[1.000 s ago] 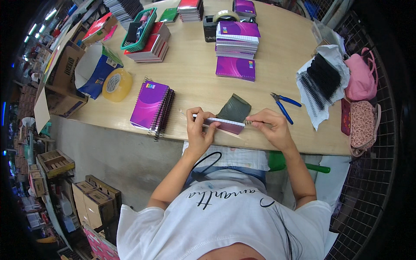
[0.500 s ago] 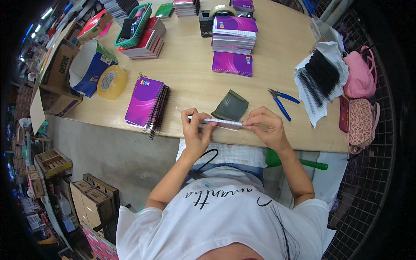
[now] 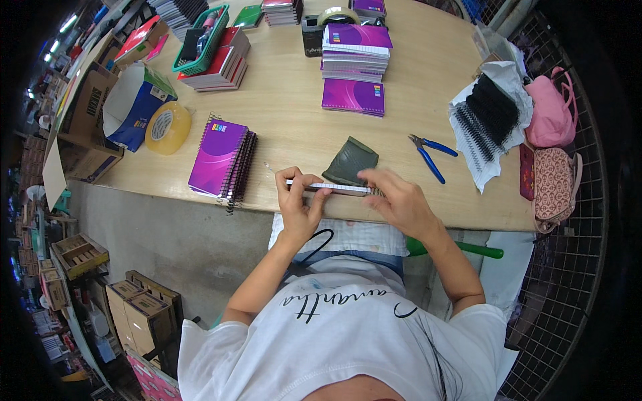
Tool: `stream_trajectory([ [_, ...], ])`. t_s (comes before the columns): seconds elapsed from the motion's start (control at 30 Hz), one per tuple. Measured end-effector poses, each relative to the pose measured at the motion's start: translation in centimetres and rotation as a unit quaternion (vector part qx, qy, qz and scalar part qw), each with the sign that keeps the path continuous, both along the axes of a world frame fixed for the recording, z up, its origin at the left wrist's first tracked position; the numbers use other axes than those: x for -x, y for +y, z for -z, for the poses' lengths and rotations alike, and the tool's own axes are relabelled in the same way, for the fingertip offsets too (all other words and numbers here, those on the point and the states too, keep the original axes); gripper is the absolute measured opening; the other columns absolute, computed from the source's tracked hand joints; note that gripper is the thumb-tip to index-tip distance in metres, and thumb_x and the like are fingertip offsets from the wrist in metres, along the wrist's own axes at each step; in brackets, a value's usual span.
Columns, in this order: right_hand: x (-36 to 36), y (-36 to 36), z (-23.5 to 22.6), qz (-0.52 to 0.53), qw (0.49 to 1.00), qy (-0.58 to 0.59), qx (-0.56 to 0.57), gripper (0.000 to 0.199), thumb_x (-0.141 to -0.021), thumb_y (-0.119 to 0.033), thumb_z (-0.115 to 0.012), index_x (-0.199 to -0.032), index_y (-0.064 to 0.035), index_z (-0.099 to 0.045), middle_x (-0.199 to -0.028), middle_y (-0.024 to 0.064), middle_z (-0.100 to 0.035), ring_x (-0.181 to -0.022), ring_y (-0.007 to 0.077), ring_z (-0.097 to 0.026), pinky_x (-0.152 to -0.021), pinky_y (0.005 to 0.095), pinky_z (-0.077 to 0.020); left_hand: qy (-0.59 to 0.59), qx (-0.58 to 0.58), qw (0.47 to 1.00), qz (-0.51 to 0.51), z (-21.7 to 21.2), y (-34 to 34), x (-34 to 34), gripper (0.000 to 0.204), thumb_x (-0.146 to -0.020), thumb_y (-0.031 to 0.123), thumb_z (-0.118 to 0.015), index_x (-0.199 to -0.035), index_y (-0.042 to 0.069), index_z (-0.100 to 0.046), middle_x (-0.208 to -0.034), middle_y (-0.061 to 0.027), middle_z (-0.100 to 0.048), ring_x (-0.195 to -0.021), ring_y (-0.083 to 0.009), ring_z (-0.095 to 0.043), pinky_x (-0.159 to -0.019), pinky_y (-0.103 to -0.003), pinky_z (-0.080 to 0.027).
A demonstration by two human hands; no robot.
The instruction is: The person trims the excess length of spiral coils on small notebooks using a pair of snips, handling the notebooks one at a time and placing the trimmed items in a stack.
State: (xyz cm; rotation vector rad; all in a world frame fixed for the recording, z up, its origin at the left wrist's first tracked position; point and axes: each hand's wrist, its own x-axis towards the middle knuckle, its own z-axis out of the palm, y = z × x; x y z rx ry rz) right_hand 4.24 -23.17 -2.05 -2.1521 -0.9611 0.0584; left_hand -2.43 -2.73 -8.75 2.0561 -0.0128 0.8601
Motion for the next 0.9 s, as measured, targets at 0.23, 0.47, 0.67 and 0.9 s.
stream_trajectory([
  [0.23,-1.3,0.4,-0.5,-0.019,0.998,-0.05,0.046,0.024,-0.086,-0.025,-0.066,-0.102,-0.0073,-0.069,-0.123,0.0154,-0.058,-0.11,0.033,-0.055,-0.092,0.045,-0.0452,0.019,0.02,1.0,0.014,0.0,0.0,0.4,0.022,-0.076,0.009,-0.076,-0.089,0.003,-0.06,-0.094,-0.0105,-0.042,-0.092,-0.025,-0.043,-0.083,-0.034,-0.039],
  [0.47,-5.8,3.8,0.4,-0.116,0.966,-0.07,0.222,0.045,-0.08,-0.037,-0.071,-0.116,-0.0103,-0.069,-0.13,0.0266,-0.052,-0.117,0.0412,-0.051,-0.103,0.0438,-0.0387,0.026,0.028,0.998,0.051,0.1,0.0,0.6,0.044,-0.066,0.018,-0.085,-0.093,0.004,-0.054,-0.1,-0.0122,-0.039,-0.095,-0.0255,-0.041,-0.083,-0.034,-0.039],
  [0.67,-9.9,-1.6,-1.6,-0.284,0.813,0.49,-0.137,0.045,-0.081,-0.034,-0.067,-0.116,-0.0052,-0.068,-0.124,0.0241,-0.06,-0.112,0.0333,-0.058,-0.099,0.0355,-0.0429,0.036,0.0,0.999,0.039,-0.4,-0.1,-1.0,0.052,-0.061,0.025,-0.089,-0.092,0.005,-0.052,-0.095,-0.0121,-0.041,-0.093,-0.0276,-0.041,-0.077,-0.037,-0.041],
  [0.9,-7.7,-2.9,-0.8,-0.232,0.923,0.297,-0.077,0.039,-0.089,-0.03,-0.061,-0.101,0.006,-0.07,-0.116,0.0163,-0.064,-0.105,0.0247,-0.06,-0.093,0.0323,-0.0443,0.036,0.005,0.994,0.103,-0.4,-0.7,-3.0,0.054,-0.062,0.025,-0.089,-0.095,0.006,-0.051,-0.095,-0.0123,-0.042,-0.093,-0.0286,-0.042,-0.076,-0.038,-0.041],
])
